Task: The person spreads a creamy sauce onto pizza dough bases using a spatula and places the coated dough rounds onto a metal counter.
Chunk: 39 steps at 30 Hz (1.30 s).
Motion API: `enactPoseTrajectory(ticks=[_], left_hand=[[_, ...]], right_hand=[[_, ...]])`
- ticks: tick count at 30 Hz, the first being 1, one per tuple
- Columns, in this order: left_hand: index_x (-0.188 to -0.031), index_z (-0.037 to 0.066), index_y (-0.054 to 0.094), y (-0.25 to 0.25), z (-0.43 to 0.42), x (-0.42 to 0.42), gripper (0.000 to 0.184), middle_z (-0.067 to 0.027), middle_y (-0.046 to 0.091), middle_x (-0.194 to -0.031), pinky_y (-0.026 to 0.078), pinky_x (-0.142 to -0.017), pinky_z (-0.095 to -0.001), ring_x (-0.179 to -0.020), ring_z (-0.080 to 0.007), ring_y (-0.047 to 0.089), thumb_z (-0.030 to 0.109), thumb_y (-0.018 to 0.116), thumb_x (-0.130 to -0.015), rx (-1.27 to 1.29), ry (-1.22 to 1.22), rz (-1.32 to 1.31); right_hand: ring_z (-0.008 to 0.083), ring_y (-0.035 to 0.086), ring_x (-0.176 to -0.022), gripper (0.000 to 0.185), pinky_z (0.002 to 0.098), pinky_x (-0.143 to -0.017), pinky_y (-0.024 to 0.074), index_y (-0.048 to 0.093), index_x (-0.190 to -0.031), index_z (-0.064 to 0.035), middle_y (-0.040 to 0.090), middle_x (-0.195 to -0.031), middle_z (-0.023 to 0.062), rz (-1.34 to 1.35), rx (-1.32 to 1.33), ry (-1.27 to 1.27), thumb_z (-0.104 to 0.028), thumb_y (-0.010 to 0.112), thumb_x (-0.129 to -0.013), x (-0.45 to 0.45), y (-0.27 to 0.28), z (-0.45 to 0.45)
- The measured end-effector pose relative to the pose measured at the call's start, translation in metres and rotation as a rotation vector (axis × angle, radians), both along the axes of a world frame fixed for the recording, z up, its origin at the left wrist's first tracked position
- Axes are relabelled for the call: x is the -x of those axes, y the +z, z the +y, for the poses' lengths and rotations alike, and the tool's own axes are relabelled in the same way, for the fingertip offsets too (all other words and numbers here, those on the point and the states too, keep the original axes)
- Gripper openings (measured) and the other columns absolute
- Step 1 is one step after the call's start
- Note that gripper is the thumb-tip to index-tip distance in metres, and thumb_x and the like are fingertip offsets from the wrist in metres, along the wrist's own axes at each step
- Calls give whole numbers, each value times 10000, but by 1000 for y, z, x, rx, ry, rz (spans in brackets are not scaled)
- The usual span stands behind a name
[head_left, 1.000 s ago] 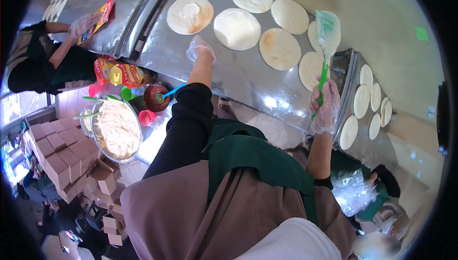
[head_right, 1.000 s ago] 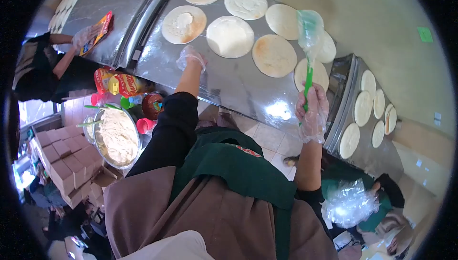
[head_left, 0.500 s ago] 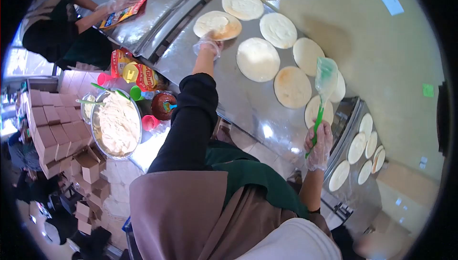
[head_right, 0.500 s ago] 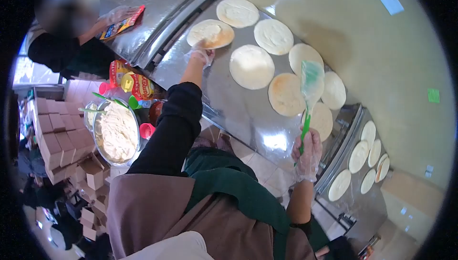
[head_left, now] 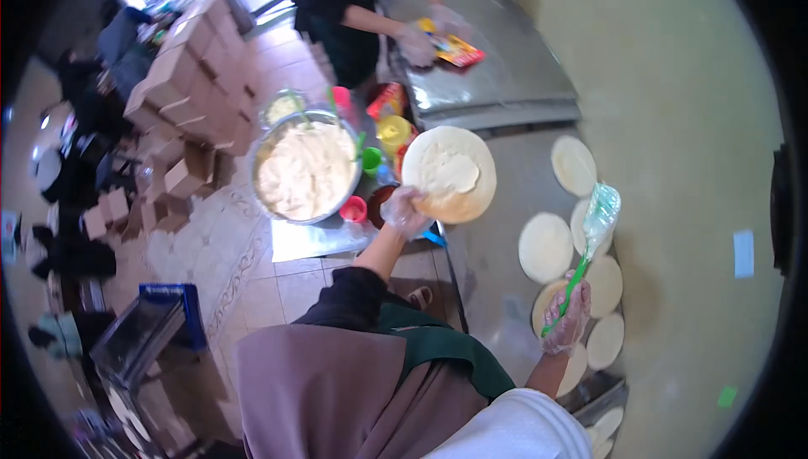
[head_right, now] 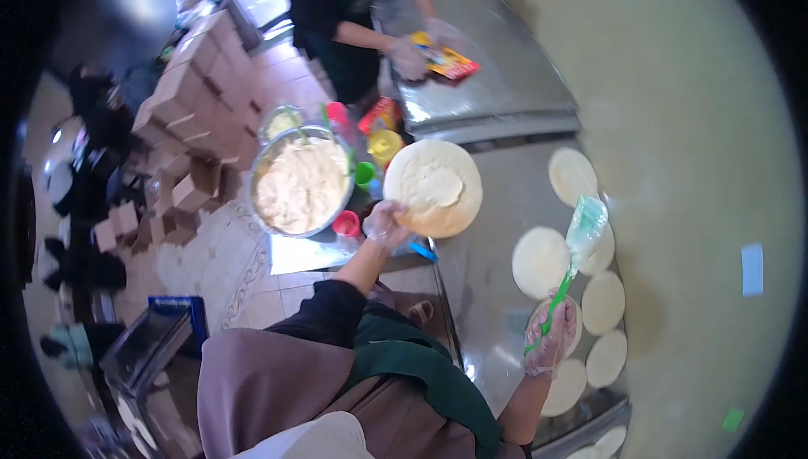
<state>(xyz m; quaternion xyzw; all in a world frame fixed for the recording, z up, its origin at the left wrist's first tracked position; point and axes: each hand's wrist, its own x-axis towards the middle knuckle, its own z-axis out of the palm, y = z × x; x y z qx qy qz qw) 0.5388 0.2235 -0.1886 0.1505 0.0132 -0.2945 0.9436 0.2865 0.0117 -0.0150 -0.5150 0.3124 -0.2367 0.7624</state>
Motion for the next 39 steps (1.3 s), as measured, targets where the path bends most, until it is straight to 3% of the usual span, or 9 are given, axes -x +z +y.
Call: enactPoseTrajectory(ticks=[4, 6, 10, 17, 19, 20, 22, 25, 39], left_hand=[[-1351, 12, 396, 43, 130, 8, 678, -201, 484, -1327, 348, -1062, -521, -1224, -363, 464, 222, 568, -730, 107, 235, -82], [-1366, 16, 380, 67, 183, 11, 707, -198, 485, -1324, 353, -1057, -524, -1250, -356, 441, 371, 583, -789, 107, 533, -5], [-1393, 80, 371, 84, 285, 11, 738, -128, 371, -1440, 323, -1081, -514, -1306, -338, 378, 613, 415, -884, -158, 1032, -127], [-1389, 82, 377, -1, 471, 44, 712, -126, 386, -1429, 337, -1069, -510, -1295, -334, 391, 592, 411, -894, -246, 1106, 172], [-1388, 83, 380, -13, 496, 44, 703, -125, 391, -1425, 342, -1065, -509, -1291, -332, 396, 585, 409, -897, -253, 1113, 220], [-1387, 83, 381, -20, 502, 41, 699, -125, 394, -1423, 345, -1063, -508, -1289, -332, 398, 581, 409, -898, -257, 1112, 244], [-1386, 84, 383, -37, 510, 41, 690, -124, 398, -1420, 350, -1059, -507, -1286, -330, 402, 574, 407, -902, -269, 1109, 275], [-1384, 85, 386, -56, 531, 38, 677, -123, 406, -1414, 357, -1053, -505, -1280, -328, 409, 564, 405, -906, -263, 1123, 309], [-1376, 89, 401, -45, 530, 32, 617, -117, 440, -1388, 392, -1025, -496, -1254, -317, 440, 515, 396, -928, -324, 1188, 410]], right_hand=[[38, 360, -439, 224, 187, -356, 287, 503, -1070, -73, 428, -652, -22, -7, 1, 177, -277, 456, -990, -61, 5, 25], [38, 354, -439, 233, 186, -363, 284, 499, -1080, -74, 421, -650, -28, 33, 36, 289, -285, 457, -989, -90, 14, 53], [31, 363, -465, 260, 181, -386, 300, 493, -1144, -72, 430, -683, -30, 29, 55, 523, -279, 457, -991, -143, 5, 112], [42, 382, -509, 246, 177, -444, 332, 497, -1161, -76, 442, -740, -35, 147, 183, 876, -244, 467, -985, -237, -64, 235], [158, 499, -523, 257, 267, -490, 416, 504, -1166, -72, 535, -749, 35, -161, 583, 1036, -230, 505, -963, -267, -124, 259], [158, 499, -523, 257, 267, -490, 416, 504, -1166, -72, 535, -749, 35, -139, 581, 1049, -230, 505, -963, -278, -130, 276], [335, 611, -641, 234, 414, -584, 479, 514, -1130, -72, 607, -744, 174, 103, 1326, 1100, -213, 502, -943, -297, -149, 302], [449, 607, -831, 256, 539, -717, 469, 536, -1008, -6, 629, -853, 247, 394, 1502, 1312, -224, 423, -935, -322, -170, 350], [426, 638, -859, 220, 503, -737, 515, 583, -961, -4, 632, -898, 269, 525, 1556, 1677, -150, 434, -892, -337, -268, 436]])
